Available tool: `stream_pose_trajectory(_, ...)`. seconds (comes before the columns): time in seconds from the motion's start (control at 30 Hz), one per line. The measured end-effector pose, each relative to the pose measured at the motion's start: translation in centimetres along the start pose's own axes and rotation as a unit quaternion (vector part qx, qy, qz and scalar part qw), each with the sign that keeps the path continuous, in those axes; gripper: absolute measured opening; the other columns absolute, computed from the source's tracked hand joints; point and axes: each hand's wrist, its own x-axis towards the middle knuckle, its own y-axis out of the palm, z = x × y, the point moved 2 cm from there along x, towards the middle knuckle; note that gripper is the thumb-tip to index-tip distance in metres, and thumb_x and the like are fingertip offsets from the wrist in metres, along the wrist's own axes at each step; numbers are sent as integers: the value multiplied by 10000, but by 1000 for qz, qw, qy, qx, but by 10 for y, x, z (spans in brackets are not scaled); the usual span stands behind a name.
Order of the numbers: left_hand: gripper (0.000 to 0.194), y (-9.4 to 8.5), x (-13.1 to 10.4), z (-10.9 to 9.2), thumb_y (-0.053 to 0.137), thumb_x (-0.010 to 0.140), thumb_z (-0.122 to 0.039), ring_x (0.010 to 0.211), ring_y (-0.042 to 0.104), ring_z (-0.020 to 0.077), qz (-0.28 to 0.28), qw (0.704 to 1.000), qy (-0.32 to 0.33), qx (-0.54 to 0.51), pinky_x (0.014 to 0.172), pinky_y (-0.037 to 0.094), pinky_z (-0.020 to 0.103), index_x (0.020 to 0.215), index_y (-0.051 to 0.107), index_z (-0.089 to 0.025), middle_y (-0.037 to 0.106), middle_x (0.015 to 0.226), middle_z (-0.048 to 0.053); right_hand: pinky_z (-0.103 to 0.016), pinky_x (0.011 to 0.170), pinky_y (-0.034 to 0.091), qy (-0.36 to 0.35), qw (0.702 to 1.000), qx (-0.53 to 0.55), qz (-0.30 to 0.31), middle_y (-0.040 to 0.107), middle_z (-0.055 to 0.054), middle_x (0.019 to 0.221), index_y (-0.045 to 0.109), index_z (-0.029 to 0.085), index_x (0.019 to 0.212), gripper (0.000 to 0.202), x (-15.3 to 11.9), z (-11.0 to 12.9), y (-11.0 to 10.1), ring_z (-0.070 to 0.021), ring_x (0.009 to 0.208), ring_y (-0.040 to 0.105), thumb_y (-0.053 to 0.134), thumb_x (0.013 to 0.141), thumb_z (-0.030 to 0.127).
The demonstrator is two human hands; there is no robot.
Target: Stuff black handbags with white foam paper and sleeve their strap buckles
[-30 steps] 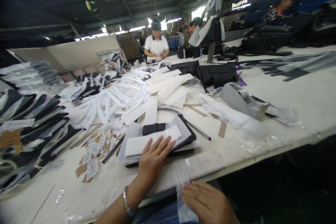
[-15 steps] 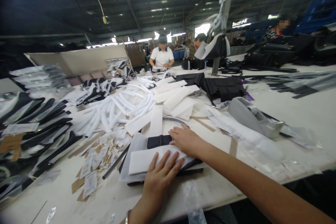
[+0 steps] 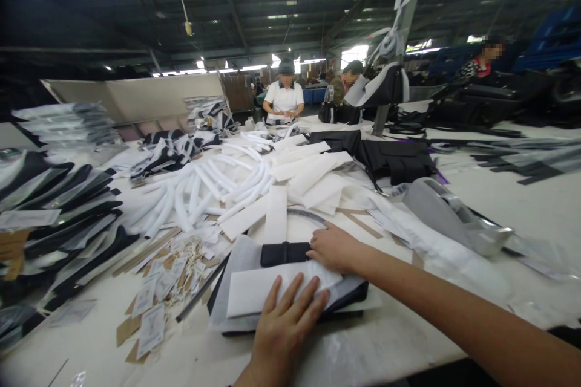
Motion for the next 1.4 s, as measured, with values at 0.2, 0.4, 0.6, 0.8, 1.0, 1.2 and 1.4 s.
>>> stream_pose_trajectory(0.2,307,0,-4,0,441,1040,-335,1286,549,159,35,999,-9,-11,1276,70,427,1282,629,-365,542,1430,-136,-401,1074,484,-6,961,79,-264,676,-99,1296,631,213,1314,338,-89,11,-14,-219,1214,622,498,1004,225)
stream_pose_trajectory(0.4,402,-5,-8,1,363,1053,-327,1388,443,169,134,990,-19,-43,1276,99,435,1440,469,-354,443,1519,-122,-415,1165,415,-109,971,63,-203,641,-106,1356,530,187,1436,552,-193,77,34,-249,1341,527,675,925,334)
stream_pose_trajectory(0.6,498,-8,-4,1,451,1025,-223,1416,413,208,201,978,-14,-45,1211,299,503,1499,362,-349,425,1541,-74,-469,1180,359,-101,968,65,-220,567,-111,1439,523,176,1435,494,-193,102,85,-224,1418,421,469,965,35)
stream_pose_trajectory(0.8,531,-9,-6,0,450,1021,-187,1429,392,201,221,975,-11,-30,1206,300,503,1508,335,-363,380,1559,-94,-390,1103,482,-90,933,142,-318,742,-112,1161,664,101,1202,283,-185,119,78,-180,1186,650,465,1002,112)
stream_pose_trajectory(1.0,471,-6,-8,-1,457,1030,-269,1406,427,183,184,983,-5,-15,1218,282,473,1484,382,-371,440,1526,-93,-328,1074,506,-83,927,142,-338,762,-94,1106,680,111,1165,282,-199,131,62,-173,1131,683,467,980,103)
stream_pose_trajectory(1.2,406,-8,-7,-3,371,1055,-296,1380,457,170,142,990,-2,-14,1241,223,444,1447,453,-359,480,1496,-99,-313,1026,539,-72,927,148,-337,759,-93,1113,665,134,1192,314,-190,113,26,-172,1074,706,476,948,76)
stream_pose_trajectory(1.4,366,-5,-9,-4,401,1050,-340,1368,475,180,91,996,9,-19,1272,109,437,1388,540,-325,519,1474,-80,-297,849,559,-62,928,130,-344,770,-52,1018,695,184,1120,329,-135,83,-25,-160,913,717,433,954,75)
